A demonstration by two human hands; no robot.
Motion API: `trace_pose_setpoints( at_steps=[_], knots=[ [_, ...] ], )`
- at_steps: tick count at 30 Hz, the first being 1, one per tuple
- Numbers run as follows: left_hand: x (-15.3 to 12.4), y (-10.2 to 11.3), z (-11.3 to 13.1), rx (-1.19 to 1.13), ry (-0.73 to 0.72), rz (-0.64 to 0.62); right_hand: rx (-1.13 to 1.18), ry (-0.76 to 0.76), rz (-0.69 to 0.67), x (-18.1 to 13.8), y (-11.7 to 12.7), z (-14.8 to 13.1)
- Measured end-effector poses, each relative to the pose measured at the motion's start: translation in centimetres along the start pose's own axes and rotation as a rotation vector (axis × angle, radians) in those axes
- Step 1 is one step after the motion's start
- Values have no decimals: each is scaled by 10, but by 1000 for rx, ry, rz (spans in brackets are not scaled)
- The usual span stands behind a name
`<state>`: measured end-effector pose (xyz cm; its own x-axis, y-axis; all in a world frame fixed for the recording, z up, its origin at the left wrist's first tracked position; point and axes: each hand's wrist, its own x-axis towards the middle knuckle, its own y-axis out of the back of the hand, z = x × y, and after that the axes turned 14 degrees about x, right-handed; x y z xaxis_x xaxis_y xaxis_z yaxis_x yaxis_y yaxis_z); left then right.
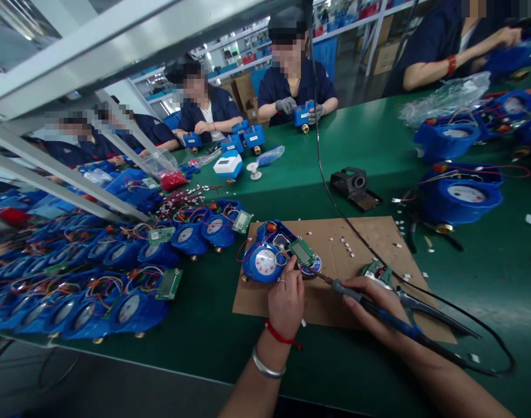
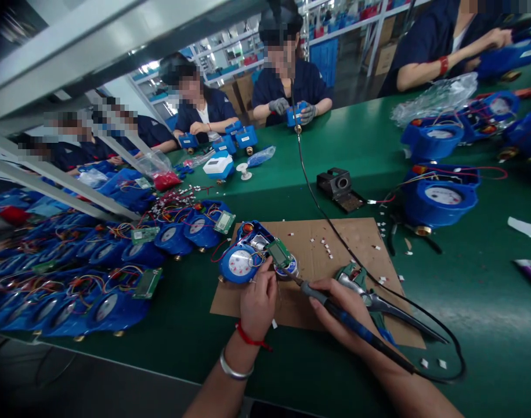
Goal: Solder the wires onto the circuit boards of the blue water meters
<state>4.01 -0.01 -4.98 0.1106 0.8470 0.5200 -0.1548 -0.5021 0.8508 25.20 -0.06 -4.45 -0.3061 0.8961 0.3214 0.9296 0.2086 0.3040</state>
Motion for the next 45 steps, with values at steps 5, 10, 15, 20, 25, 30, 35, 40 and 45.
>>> trace_pose_setpoints(
  at_steps=[5, 10, 15, 20, 25, 30, 35, 40, 45],
  knots=[
    [-1, 0, 0, -5, 7, -9, 14, -23, -4, 2, -1, -1],
    [-1, -1, -1, -14, 7, -26, 49, -55, -24, 2, 2, 1],
    [-1, -1, 0, -25, 30, -34, 71, -98, -12, 3, 3, 1],
    [0, 0, 1, -45, 32, -30, 70, -106, -35, 4, 5, -2],
    [0, 0, 1, -89, 43, -38, 138, -76, -99, 2, 9, 2],
    [-1, -2, 1, -102, 40, -30, 183, -50, -140, 4, 10, 4],
    [-2, -3, 0, -115, 44, -34, 179, -14, -156, 7, 12, 1],
    [-1, -1, 1, -150, 72, -46, 169, -17, -152, 7, 13, -2],
    [0, 1, 3, -168, 87, -37, 180, -1, -125, 7, 11, -7]
  ],
)
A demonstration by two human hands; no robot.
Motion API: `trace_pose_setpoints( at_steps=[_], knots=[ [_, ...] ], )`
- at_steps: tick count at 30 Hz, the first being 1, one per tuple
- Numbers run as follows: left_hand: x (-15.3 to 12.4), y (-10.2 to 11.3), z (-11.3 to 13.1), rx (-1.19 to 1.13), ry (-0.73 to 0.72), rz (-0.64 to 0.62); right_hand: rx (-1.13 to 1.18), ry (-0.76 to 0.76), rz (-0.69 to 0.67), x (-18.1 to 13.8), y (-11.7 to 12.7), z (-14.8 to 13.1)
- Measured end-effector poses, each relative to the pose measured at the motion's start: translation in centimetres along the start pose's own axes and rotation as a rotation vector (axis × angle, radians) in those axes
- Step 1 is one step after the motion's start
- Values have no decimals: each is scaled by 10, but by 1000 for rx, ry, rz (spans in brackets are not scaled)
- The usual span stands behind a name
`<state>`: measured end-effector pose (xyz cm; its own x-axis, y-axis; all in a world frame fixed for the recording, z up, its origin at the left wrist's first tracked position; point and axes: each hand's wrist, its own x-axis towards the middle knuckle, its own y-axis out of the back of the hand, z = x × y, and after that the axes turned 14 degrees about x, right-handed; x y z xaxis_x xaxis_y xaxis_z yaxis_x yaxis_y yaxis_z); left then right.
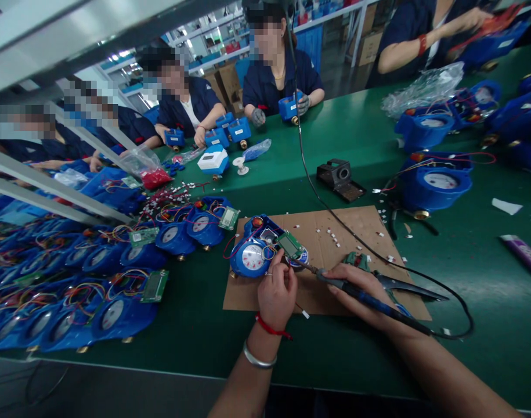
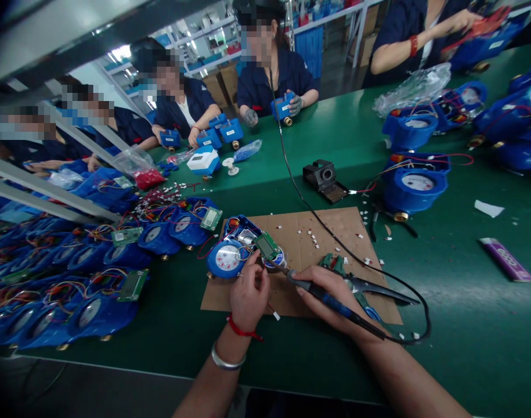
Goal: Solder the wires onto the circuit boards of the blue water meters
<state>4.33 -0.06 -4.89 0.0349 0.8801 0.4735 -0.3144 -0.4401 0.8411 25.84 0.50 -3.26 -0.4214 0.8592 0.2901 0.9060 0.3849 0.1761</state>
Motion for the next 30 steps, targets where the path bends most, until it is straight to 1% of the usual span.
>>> trace_pose_setpoints(
  at_steps=[7, 12, 19, 22, 25, 30],
  knots=[
    [-1, -1, 0, 21, 8, 1, 58, 19, 153, -3, 0, 2],
    [-2, 0, 0, -5, -3, 14, 50, 0, 145, -4, 1, 7],
    [-4, -3, -1, -38, 22, 70, 61, -17, 139, -6, 1, 10],
    [-3, -3, -1, -42, 28, 64, 78, -34, 154, -7, 1, 10],
    [-3, -2, 0, -27, 0, 42, 89, -47, 180, -8, 1, 11],
    [-3, -1, -1, -10, -43, 84, 87, -52, 197, -9, -1, 12]
  ],
)
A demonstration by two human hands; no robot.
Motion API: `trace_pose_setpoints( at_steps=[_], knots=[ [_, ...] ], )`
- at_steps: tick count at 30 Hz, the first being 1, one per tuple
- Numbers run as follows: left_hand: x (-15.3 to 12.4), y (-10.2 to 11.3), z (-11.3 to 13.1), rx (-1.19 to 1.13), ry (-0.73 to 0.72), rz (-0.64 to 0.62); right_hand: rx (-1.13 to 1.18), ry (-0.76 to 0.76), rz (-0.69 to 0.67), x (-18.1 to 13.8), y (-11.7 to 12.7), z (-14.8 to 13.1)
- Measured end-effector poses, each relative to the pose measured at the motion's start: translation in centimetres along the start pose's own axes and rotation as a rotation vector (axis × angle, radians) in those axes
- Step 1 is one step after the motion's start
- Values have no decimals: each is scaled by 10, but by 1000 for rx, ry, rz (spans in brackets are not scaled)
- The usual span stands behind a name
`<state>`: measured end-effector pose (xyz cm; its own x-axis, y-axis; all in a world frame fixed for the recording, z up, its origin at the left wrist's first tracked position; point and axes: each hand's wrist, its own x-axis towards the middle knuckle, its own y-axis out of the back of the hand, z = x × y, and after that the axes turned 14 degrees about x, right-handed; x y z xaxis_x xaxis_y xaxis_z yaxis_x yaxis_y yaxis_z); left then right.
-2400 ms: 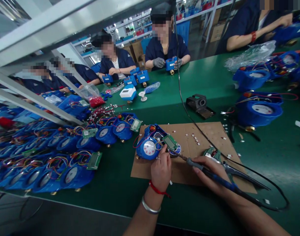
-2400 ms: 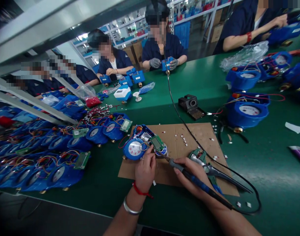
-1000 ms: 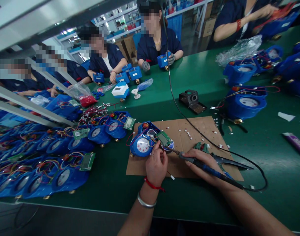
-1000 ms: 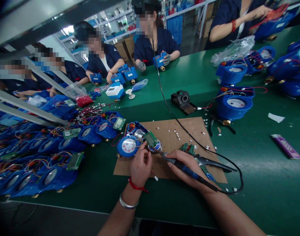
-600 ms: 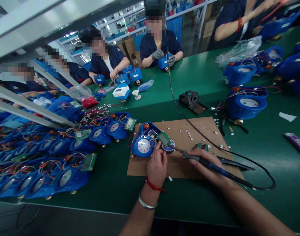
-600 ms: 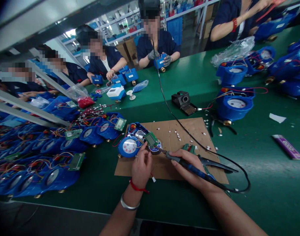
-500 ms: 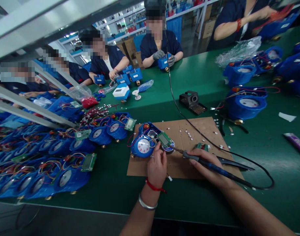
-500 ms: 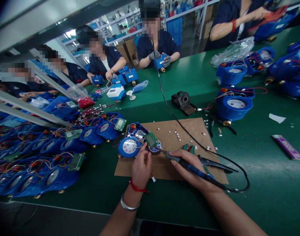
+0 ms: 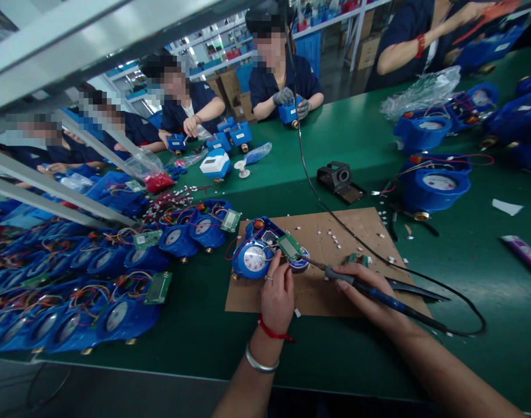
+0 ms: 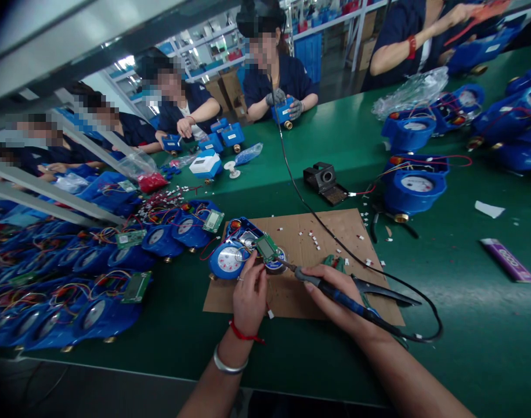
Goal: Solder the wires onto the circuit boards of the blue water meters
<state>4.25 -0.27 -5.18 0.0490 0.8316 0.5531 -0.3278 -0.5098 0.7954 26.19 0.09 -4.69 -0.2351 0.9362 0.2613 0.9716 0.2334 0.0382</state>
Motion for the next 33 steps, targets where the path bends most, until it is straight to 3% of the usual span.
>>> trace_pose_setpoints(
  at_steps=[23, 33],
  knots=[
    [-1, -1, -3, -11, 28, -57, -118, 20, -74, 4, -3, -6],
    [-1, -3, -2, -13, 28, -67, -74, -65, -61, 5, -4, -5]
  ],
)
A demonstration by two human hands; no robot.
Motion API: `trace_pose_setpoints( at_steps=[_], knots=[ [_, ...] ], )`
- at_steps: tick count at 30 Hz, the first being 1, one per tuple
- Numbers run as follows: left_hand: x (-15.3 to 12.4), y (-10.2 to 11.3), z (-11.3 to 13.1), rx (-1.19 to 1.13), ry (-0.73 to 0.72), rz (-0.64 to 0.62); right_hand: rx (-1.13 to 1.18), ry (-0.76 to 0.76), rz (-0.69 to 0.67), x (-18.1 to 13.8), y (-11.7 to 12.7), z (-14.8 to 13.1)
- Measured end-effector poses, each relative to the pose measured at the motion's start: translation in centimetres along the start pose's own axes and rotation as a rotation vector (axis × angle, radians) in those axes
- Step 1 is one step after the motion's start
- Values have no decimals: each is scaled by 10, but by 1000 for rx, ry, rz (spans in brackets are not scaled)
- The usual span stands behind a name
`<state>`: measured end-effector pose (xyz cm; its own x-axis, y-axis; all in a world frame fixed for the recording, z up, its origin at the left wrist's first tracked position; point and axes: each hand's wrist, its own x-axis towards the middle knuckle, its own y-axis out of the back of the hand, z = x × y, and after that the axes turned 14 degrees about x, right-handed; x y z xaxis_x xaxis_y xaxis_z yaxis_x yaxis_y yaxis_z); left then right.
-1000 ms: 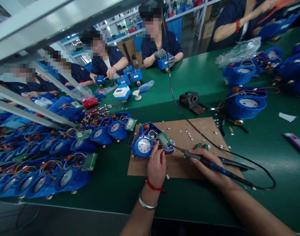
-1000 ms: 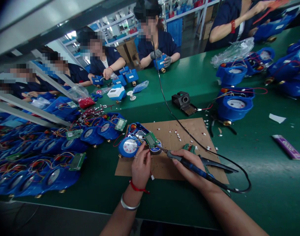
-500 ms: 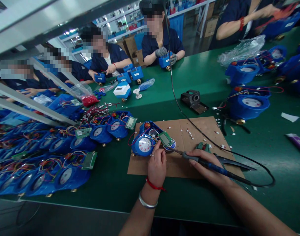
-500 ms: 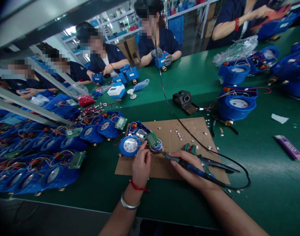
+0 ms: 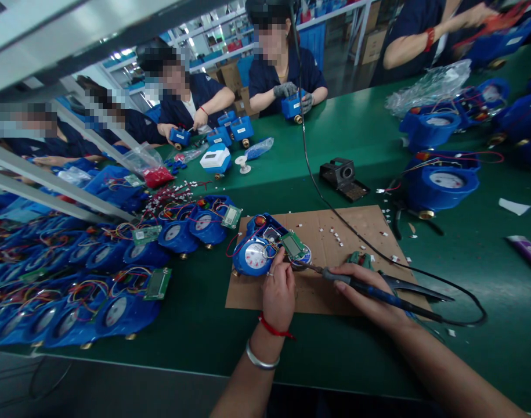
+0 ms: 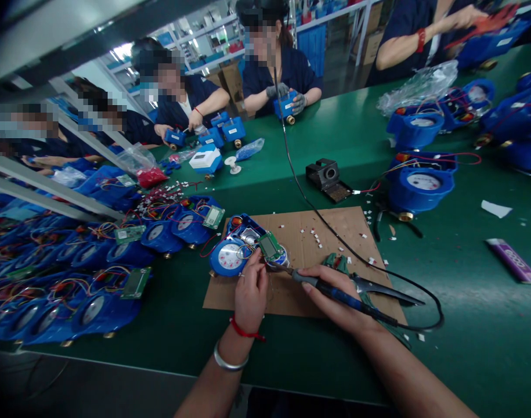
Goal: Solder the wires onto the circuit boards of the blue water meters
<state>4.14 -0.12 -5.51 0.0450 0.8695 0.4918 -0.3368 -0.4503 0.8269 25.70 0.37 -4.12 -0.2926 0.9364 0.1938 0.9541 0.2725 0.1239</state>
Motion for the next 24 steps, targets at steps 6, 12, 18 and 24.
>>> trace_pose_setpoints(
  at_steps=[6, 12, 18, 24],
  knots=[
    [0, -1, 0, -5, 15, -4, 47, -88, -9, 0, 0, -1],
    [0, -1, 1, -13, 13, -7, 41, -95, -3, 0, 0, 2],
    [-1, -1, 1, -20, 18, -15, 36, -83, 3, 1, 0, 0],
    [0, 1, 1, -42, 16, -19, 49, -84, 0, 0, 0, 0]
  ],
)
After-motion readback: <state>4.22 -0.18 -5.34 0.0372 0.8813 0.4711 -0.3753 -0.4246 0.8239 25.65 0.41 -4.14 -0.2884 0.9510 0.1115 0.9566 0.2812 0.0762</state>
